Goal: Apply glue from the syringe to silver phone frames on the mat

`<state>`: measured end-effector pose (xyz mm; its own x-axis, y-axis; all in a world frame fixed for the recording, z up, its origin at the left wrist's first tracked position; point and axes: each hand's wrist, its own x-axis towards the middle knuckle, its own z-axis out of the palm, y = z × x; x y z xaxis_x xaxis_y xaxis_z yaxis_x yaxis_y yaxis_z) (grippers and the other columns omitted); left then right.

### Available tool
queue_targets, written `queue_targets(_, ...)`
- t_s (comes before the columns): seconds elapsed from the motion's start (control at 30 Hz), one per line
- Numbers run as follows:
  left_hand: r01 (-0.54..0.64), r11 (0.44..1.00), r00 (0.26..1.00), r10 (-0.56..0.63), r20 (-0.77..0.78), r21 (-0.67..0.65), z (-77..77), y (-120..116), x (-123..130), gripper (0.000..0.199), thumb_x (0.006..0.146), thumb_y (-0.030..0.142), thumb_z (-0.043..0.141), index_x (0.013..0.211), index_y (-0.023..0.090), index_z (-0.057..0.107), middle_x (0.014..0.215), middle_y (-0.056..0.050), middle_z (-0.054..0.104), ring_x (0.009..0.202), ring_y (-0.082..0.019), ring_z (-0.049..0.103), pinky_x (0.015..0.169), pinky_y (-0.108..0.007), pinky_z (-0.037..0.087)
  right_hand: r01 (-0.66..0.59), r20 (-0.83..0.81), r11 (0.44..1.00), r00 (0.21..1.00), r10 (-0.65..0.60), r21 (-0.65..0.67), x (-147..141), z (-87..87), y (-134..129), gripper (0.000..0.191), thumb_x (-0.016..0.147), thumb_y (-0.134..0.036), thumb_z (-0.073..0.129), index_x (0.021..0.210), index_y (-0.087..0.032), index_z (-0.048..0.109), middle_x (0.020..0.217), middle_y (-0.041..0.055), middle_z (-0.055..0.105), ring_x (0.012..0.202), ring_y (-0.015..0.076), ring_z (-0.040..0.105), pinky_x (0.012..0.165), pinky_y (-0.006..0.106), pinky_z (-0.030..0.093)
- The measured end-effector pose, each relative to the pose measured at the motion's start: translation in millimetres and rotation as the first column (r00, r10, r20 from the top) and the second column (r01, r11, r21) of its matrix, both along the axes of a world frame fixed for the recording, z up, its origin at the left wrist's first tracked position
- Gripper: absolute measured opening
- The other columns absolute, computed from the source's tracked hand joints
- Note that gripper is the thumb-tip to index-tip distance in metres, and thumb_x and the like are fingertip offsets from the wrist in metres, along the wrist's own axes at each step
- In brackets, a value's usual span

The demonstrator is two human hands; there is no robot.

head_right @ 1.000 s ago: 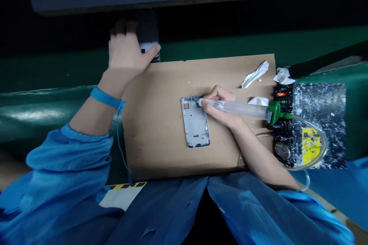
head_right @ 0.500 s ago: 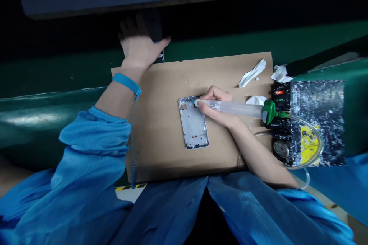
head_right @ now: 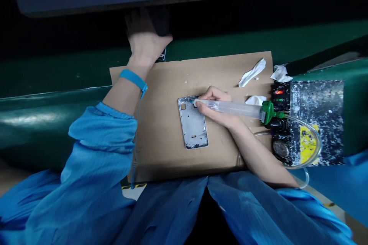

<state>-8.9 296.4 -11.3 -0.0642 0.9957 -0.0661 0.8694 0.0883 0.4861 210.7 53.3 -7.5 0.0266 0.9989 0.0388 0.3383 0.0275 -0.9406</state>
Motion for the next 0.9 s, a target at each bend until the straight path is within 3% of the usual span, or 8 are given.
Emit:
queue_targets(0.13, -0.010, 1.000, 1.000, 0.010, -0.019, 0.017, 0.4, -5, 1, 0.114, 0.068, 0.045, 0.083, 0.175, 0.029, 0.046, 0.176, -0.010, 0.052, 0.168, -0.043, 0.029, 0.132, -0.066, 0.033, -0.006, -0.003, 1.000, 1.000, 0.006, -0.010, 0, -0.5, 0, 0.041, 0.094, -0.065, 0.091, 0.084, -0.029, 0.074, 0.069, -0.0001, 0.077, 0.057, 0.0167, 0.060, 0.055, 0.033, 0.048)
queue_targets(0.27, -0.001, 0.998, 0.996, 0.006, -0.089, 0.063, 17.6, -22, -8, 0.103, 0.079, 0.031, 0.088, 0.173, 0.031, 0.047, 0.175, -0.006, 0.050, 0.159, -0.037, 0.034, 0.132, -0.060, 0.038, -0.009, -0.023, 1.000, 1.000, 0.009, -0.005, 0, 0.2, -1, 0.038, 0.094, -0.062, 0.093, 0.085, -0.029, 0.075, 0.071, 0.0002, 0.078, 0.058, 0.0169, 0.063, 0.055, 0.033, 0.049)
queue_targets(0.37, 0.040, 0.995, 0.995, -0.031, -0.091, 0.096, 28.7, -34, -15, 0.094, 0.086, 0.032, 0.088, 0.171, 0.034, 0.049, 0.173, -0.006, 0.053, 0.157, -0.039, 0.039, 0.131, -0.062, 0.043, 0.005, -0.011, 1.000, 1.000, -0.005, -0.011, -1, 0.5, -1, 0.041, 0.092, -0.065, 0.094, 0.083, -0.029, 0.075, 0.070, 0.0006, 0.077, 0.058, 0.0175, 0.062, 0.053, 0.034, 0.048)
queue_targets(0.53, 0.035, 0.990, 0.989, -0.015, -0.144, 0.139, 32.0, -41, -21, 0.101, 0.082, 0.029, 0.086, 0.176, 0.021, 0.049, 0.170, -0.016, 0.060, 0.160, -0.045, 0.047, 0.131, -0.066, 0.046, 0.014, 0.010, 1.000, 1.000, -0.014, -0.010, -2, -1.4, -1, 0.044, 0.092, -0.069, 0.093, 0.084, -0.030, 0.077, 0.071, 0.0005, 0.078, 0.059, 0.0182, 0.063, 0.055, 0.035, 0.049)
queue_targets(0.67, 0.065, 0.988, 0.996, -0.055, -0.069, 0.142, 31.3, -39, -26, 0.099, 0.075, 0.035, 0.086, 0.169, 0.043, 0.055, 0.165, -0.010, 0.064, 0.162, -0.050, 0.041, 0.124, -0.077, 0.048, 0.008, 0.016, 1.000, 1.000, -0.008, 0.000, -1, -2.7, -1, 0.040, 0.093, -0.067, 0.094, 0.086, -0.030, 0.078, 0.073, 0.0003, 0.079, 0.061, 0.0184, 0.066, 0.056, 0.035, 0.051)
queue_targets(0.8, 0.090, 0.990, 0.995, -0.084, -0.061, 0.113, 34.2, -38, -32, 0.101, 0.075, 0.043, 0.086, 0.170, 0.039, 0.052, 0.174, -0.006, 0.057, 0.164, -0.046, 0.035, 0.129, -0.076, 0.045, 0.012, 0.023, 1.000, 1.000, -0.012, -0.022, -1, -1.9, 0, 0.040, 0.092, -0.067, 0.093, 0.086, -0.031, 0.077, 0.073, 0.0003, 0.080, 0.062, 0.0189, 0.066, 0.056, 0.036, 0.052)
queue_targets(0.9, 0.124, 0.989, 0.991, -0.119, -0.064, 0.078, 38.8, -40, -37, 0.096, 0.076, 0.041, 0.087, 0.166, 0.046, 0.054, 0.174, -0.003, 0.057, 0.166, -0.046, 0.032, 0.130, -0.074, 0.042, 0.011, -0.001, 1.000, 1.000, -0.011, -0.009, -2, -1.0, 0, 0.041, 0.092, -0.067, 0.093, 0.085, -0.030, 0.076, 0.073, 0.0003, 0.080, 0.061, 0.0192, 0.067, 0.056, 0.036, 0.053)
